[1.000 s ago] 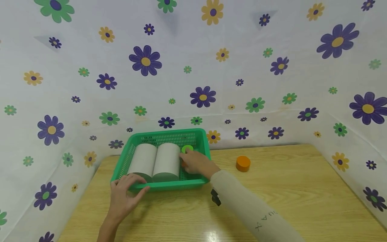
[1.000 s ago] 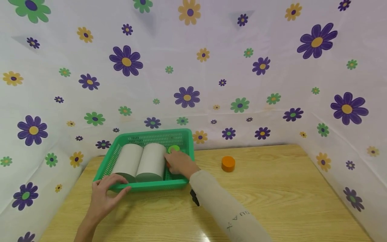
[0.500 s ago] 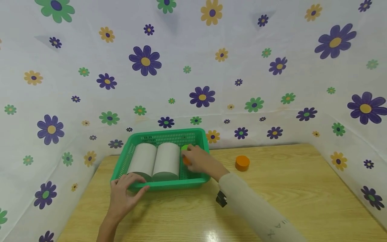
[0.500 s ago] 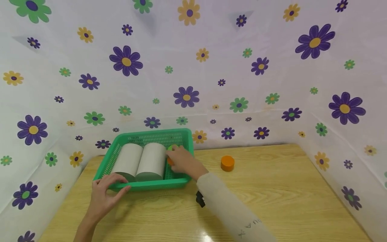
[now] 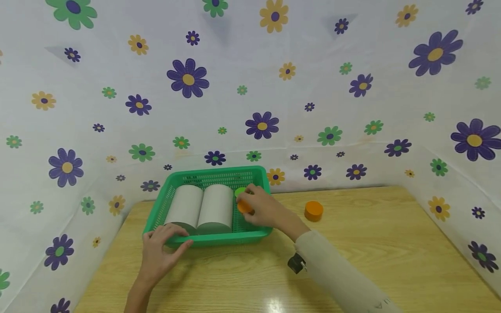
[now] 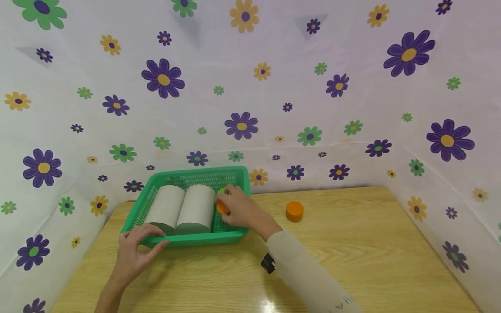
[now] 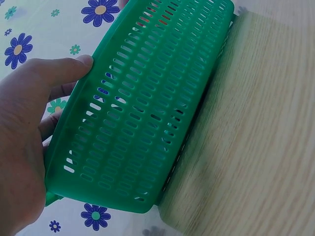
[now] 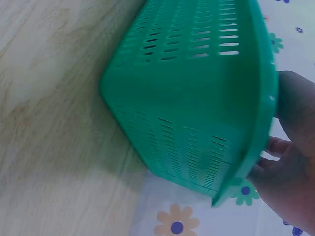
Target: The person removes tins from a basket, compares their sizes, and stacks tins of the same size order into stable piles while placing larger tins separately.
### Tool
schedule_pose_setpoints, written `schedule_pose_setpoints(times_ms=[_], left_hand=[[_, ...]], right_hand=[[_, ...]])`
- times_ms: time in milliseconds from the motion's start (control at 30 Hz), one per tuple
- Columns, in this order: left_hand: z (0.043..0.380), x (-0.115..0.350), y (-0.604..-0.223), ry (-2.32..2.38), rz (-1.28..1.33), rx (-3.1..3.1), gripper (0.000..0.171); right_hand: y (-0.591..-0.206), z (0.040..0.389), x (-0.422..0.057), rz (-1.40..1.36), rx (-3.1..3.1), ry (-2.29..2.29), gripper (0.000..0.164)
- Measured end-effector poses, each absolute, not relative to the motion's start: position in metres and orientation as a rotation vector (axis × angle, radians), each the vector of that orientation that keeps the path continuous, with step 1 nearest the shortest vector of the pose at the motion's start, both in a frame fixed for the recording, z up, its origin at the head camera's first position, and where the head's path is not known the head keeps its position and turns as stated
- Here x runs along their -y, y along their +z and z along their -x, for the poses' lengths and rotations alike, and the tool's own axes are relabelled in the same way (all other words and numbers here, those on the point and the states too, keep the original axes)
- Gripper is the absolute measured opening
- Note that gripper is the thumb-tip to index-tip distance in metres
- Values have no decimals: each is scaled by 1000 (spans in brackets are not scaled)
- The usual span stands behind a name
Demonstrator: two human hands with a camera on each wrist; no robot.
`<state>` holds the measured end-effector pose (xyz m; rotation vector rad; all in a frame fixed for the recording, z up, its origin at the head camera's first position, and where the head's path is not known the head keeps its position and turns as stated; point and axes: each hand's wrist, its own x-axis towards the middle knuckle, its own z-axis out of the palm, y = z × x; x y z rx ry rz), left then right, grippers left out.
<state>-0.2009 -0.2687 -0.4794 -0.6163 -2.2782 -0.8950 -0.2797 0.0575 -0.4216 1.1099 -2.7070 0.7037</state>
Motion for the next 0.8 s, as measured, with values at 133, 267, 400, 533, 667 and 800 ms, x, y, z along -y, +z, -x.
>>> schedule_pose_setpoints(times_ms=[133,267,400,533,667,800], left_hand=[[201,269,-480,-897,618,2270,27],[201,269,-480,-901,618,2276,27],[203,271,-480,-895,610,2292,24],[204,273,-481,-885,592,2315,24],[203,272,-481,-893,590,2336,24],[201,272,-481,-894,592,2349,23]], right_hand=[[-415,273,-61,-1113,2637,779,35],[-410,267,-67,-1113,2569,835,36],[-405,262,-73,-1068,2545,870,39],[-402,259,-80,-1052,2534,876,39],[-404,253,-87,-1011,2531,887,37],[-411,249,-92,-968,2518,927,37]])
